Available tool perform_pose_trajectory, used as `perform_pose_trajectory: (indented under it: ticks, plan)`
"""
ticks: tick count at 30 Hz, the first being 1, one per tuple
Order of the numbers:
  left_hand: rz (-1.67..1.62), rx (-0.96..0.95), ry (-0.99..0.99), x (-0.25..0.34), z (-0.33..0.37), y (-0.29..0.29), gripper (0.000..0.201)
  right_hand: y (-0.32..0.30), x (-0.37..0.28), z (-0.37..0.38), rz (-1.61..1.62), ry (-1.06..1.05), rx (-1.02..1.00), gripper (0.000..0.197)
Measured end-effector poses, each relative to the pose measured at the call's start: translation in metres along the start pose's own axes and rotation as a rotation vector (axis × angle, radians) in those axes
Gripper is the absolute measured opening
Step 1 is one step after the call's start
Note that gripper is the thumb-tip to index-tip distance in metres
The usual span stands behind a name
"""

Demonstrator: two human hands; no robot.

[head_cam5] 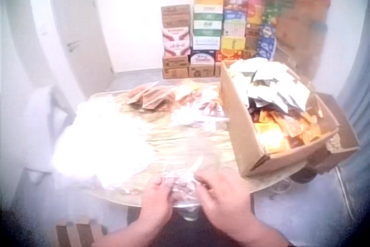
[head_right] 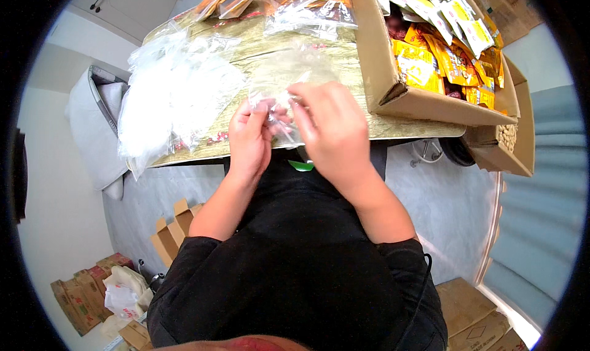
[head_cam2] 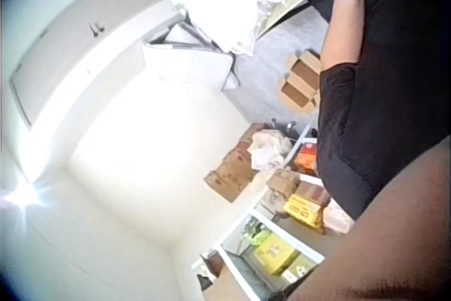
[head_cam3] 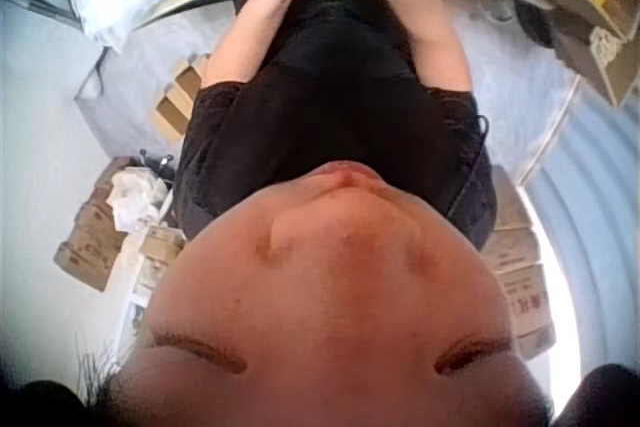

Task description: The person sorts various snack packets from a large box onto a table, placing them into smaller clear plastic bags and sealing the bags by hand.

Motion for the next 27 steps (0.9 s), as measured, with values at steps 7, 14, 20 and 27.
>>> perform_pose_trajectory:
  ticks: [7, 14, 20, 27]
  plan:
    - [0.752, 0.149, -0.142, 0.008, -0.029, -0.050, 0.040, 0.091, 0.009, -0.030, -0.338, -0.137, -0.190, 0.057]
    - [1.468, 0.082, -0.043, 0.019, -0.015, -0.036, 0.058, 0.096, 0.031, -0.020, -0.288, -0.005, -0.351, 0.066]
    - [1.757, -0.131, 0.430, 0.019, -0.003, -0.026, 0.069, 0.060, 0.029, -0.018, -0.112, 0.031, -0.308, 0.060]
    - [1.761, -0.129, 0.086, 0.028, 0.008, -0.029, 0.099, 0.052, 0.030, -0.018, -0.049, -0.118, -0.139, 0.042]
Point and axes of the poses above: each hand's wrist, its own z-axis towards the middle knuckle, its own y-axis out of the palm, x = y × z, the point moved 3 cm from there along z, towards the middle knuckle, and after that the axes turned 13 degrees about -x, right-handed, at the moved point
